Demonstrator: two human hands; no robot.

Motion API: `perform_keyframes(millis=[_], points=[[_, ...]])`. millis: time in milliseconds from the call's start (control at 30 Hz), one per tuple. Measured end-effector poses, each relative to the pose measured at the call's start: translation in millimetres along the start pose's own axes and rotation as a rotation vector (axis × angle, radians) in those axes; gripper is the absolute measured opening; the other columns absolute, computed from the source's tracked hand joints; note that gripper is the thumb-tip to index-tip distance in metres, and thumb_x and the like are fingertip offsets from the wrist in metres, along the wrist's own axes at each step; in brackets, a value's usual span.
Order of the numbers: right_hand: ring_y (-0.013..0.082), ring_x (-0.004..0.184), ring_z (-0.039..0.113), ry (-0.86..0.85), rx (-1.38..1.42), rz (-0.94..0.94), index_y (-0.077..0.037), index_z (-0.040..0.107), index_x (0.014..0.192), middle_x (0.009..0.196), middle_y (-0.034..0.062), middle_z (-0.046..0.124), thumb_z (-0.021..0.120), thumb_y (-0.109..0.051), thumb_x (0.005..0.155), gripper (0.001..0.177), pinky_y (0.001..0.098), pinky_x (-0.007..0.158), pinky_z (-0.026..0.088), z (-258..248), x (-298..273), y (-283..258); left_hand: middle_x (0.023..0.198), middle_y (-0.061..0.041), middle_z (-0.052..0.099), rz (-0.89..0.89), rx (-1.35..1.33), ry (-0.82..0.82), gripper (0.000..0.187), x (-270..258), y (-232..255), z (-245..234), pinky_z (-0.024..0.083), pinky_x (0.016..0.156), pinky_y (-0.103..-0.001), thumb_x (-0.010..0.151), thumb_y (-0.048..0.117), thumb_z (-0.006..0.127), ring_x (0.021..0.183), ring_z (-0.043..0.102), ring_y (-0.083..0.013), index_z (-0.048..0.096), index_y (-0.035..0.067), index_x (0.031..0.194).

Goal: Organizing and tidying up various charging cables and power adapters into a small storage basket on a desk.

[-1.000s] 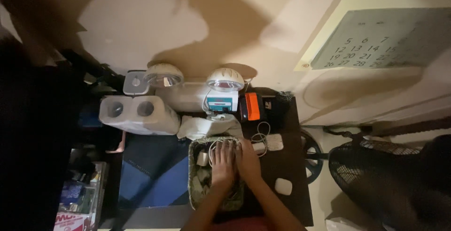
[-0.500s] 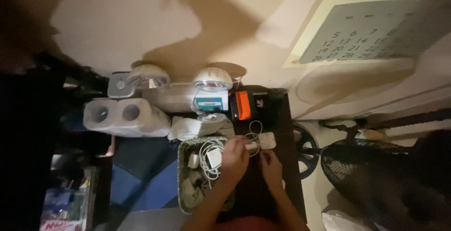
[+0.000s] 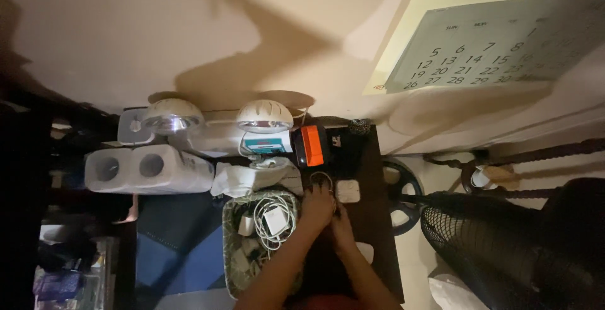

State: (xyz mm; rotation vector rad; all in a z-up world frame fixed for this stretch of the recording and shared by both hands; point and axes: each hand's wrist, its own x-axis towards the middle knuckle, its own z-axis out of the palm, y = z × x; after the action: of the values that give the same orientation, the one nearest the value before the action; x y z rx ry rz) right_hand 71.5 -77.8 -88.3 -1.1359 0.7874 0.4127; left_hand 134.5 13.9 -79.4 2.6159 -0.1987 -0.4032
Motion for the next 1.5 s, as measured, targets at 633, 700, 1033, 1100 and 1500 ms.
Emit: perform_keyframes(millis=[633, 700, 1033, 1100, 1500], points=[[0.0189, 0.107, 0.068, -0.281, -0.606, -0.722, -0.008, 0.042, 0.154, 0.134, 0.0139, 0.068, 0.068, -0.006, 0.092, 0.067, 0.0316, 0.092, 0.054, 70.7, -155.8, -86.1, 0.139, -0.025, 0.049, 0.029, -0.385, 0.32, 0.049, -158.9, 12.1, -179.3, 0.039, 0.104, -0.059, 0.099, 0.024, 0.06, 0.121, 0.045, -0.0495, 0.047, 0.0, 0.14], [0.0183, 0.095, 0.071, -0.398, -0.699, -0.647, -0.011, 0.038, 0.155, 0.127, 0.0135, 0.071, 0.065, -0.005, 0.09, 0.071, 0.034, 0.083, 0.058, 84.3, -156.9, -70.8, 0.144, -0.024, 0.045, 0.105, 0.11, 0.295, 0.032, -175.9, -22.9, -160.2, 0.036, 0.104, -0.06, 0.094, 0.022, 0.055, 0.121, 0.047, -0.047, 0.063, 0.018, 0.125], [0.041, 0.11, 0.066, -0.468, -1.361, -0.552, 0.001, 0.029, 0.162, 0.124, 0.0318, 0.066, 0.057, 0.004, 0.092, 0.075, 0.0461, 0.093, 0.055, 128.7, -133.3, 22.7, 0.137, -0.04, 0.038, -0.51, -0.325, 0.04, 0.062, -183.7, -160.3, -11.9, 0.047, 0.096, -0.058, 0.108, 0.03, 0.048, 0.113, 0.054, -0.0547, 0.021, -0.008, 0.15], [0.0429, 0.114, 0.062, -0.342, -1.398, -0.854, 0.004, 0.026, 0.161, 0.135, 0.0329, 0.057, 0.061, 0.002, 0.085, 0.084, 0.0478, 0.092, 0.053, 131.2, -150.0, 11.0, 0.123, -0.028, 0.059, -0.533, -0.258, 0.212, 0.059, -184.9, -129.7, -48.8, 0.057, 0.088, -0.051, 0.103, 0.025, 0.053, 0.101, 0.068, -0.0435, 0.029, -0.002, 0.149], [0.0414, 0.113, 0.059, 0.098, -1.054, -0.965, -0.01, 0.048, 0.141, 0.131, 0.0203, 0.049, 0.077, -0.015, 0.077, 0.07, 0.0493, 0.09, 0.05, 90.7, -184.3, -30.0, 0.159, -0.024, 0.037, -0.003, 0.126, 0.543, 0.071, -211.4, -55.9, -145.0, 0.033, 0.116, -0.051, 0.089, 0.016, 0.06, 0.144, 0.037, -0.043, 0.036, 0.014, 0.156]])
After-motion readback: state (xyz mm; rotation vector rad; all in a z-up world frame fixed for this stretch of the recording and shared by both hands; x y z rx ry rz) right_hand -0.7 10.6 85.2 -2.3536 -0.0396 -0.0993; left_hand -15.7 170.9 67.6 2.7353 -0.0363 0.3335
